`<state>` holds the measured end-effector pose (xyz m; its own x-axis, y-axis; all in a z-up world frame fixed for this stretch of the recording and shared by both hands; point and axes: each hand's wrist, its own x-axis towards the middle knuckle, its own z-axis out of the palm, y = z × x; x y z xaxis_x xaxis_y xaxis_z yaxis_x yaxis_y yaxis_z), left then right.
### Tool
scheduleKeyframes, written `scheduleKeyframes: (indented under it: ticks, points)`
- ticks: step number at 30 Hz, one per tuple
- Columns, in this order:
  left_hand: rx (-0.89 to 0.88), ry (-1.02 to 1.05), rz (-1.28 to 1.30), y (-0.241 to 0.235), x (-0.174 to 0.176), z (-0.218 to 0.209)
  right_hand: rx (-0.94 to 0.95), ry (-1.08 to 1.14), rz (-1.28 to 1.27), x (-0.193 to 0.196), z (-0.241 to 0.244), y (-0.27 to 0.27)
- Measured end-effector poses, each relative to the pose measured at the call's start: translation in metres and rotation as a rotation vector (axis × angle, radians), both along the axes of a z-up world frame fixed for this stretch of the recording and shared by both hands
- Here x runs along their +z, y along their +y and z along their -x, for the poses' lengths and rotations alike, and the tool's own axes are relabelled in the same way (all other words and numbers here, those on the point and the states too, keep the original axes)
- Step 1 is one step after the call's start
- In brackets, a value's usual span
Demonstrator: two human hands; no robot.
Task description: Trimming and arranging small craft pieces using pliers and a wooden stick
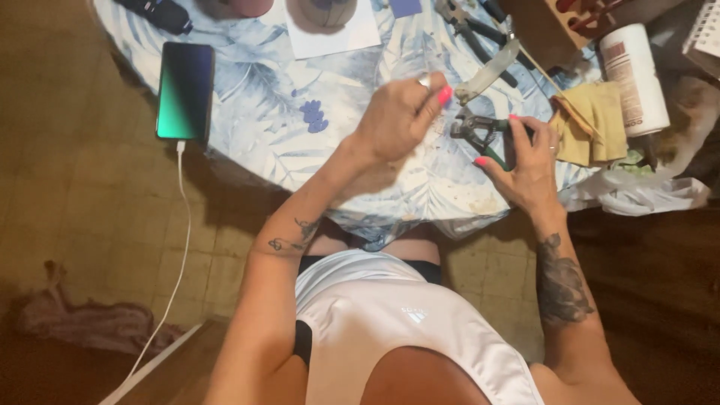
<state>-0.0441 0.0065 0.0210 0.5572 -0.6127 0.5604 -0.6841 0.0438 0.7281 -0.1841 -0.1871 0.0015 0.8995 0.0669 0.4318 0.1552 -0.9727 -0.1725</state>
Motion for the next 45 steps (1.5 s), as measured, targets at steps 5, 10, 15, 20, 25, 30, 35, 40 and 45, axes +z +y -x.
scheduleKeyframes:
  ticks: [5,10,15,20,25,30,35,40,45]
  points:
    - [0.069,-0.086,-0.114,0.044,0.017,0.039,0.194,-0.07,-0.23,0.028,-0.007,0.027]
    - [0.12,-0.03,-0.189,0.075,0.001,0.049,0.435,0.124,-0.462,0.058,-0.038,0.096]
    - [0.251,0.271,-0.044,0.106,-0.019,0.041,0.556,0.206,-0.484,0.051,-0.077,0.136]
    - [0.345,0.382,-0.019,0.131,-0.031,0.026,0.653,0.282,-0.549,0.018,-0.123,0.136]
    - [0.433,0.289,-0.099,0.16,-0.022,0.005,0.743,0.239,-0.345,0.021,-0.184,0.138]
    - [0.684,-0.056,-0.076,0.163,-0.027,-0.011,0.658,0.46,-0.47,0.026,-0.212,0.156]
    - [0.694,-0.003,-0.157,0.162,-0.034,-0.012,0.527,0.697,-0.644,0.02,-0.224,0.161]
    - [0.677,0.021,-0.213,0.162,-0.033,-0.013,0.694,0.528,-0.418,0.008,-0.235,0.148]
    - [0.665,0.033,-0.201,0.159,-0.037,-0.013,0.916,0.567,-0.219,0.014,-0.248,0.131]
